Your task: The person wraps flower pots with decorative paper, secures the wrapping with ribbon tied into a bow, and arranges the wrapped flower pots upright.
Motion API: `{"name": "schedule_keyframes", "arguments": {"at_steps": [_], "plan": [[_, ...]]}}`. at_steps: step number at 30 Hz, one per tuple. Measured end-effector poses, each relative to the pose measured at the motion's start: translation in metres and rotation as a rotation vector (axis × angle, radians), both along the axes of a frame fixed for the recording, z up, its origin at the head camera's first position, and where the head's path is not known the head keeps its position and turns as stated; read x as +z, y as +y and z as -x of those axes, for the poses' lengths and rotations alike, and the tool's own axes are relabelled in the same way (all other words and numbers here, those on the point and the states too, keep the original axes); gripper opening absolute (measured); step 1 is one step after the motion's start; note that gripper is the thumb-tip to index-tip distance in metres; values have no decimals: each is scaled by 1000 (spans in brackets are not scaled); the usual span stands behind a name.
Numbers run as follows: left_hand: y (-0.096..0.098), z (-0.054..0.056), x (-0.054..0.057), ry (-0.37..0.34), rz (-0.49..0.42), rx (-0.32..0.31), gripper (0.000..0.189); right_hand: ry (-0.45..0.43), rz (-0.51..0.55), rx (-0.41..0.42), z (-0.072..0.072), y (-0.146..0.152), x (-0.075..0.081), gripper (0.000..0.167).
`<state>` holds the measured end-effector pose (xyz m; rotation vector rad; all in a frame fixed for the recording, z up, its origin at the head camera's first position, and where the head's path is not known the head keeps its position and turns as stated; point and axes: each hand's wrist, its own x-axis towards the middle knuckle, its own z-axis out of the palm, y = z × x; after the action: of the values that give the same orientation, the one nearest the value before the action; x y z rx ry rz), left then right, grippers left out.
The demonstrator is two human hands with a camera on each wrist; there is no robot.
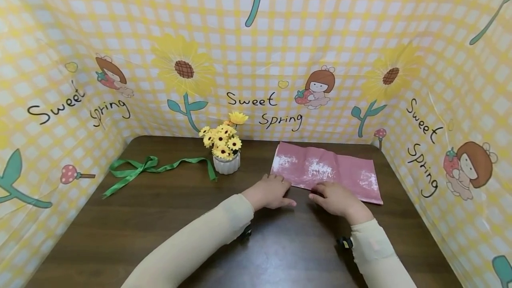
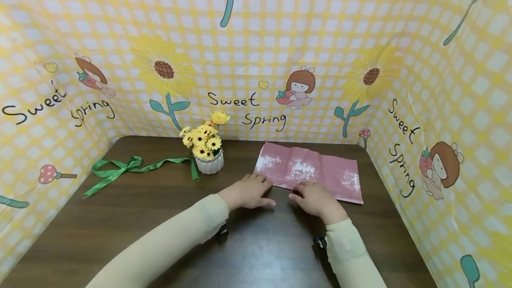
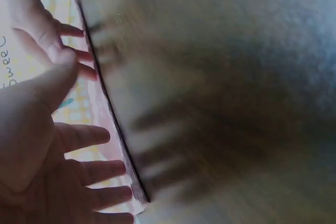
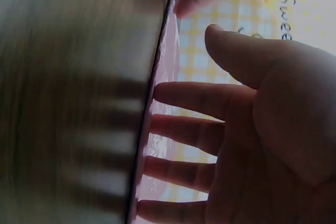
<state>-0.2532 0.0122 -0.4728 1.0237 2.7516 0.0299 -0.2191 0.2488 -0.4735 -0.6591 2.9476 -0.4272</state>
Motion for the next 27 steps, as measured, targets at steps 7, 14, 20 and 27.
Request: {"name": "schedule_keyframes", "arguments": {"at_steps": [7, 14, 20, 27], "plan": [[18, -3, 5, 81, -51, -225, 39, -75, -45, -1, -10, -14, 8, 48], [30, -11, 1, 104, 4, -148, 26, -138, -41, -3, -20, -23, 11, 53], [38, -16, 1, 169, 59, -101, 39, -180, -17, -21, -25, -27, 20, 49], [42, -17, -2, 247, 118, -110, 20, -74, -71, -1, -28, -30, 19, 22]]}}
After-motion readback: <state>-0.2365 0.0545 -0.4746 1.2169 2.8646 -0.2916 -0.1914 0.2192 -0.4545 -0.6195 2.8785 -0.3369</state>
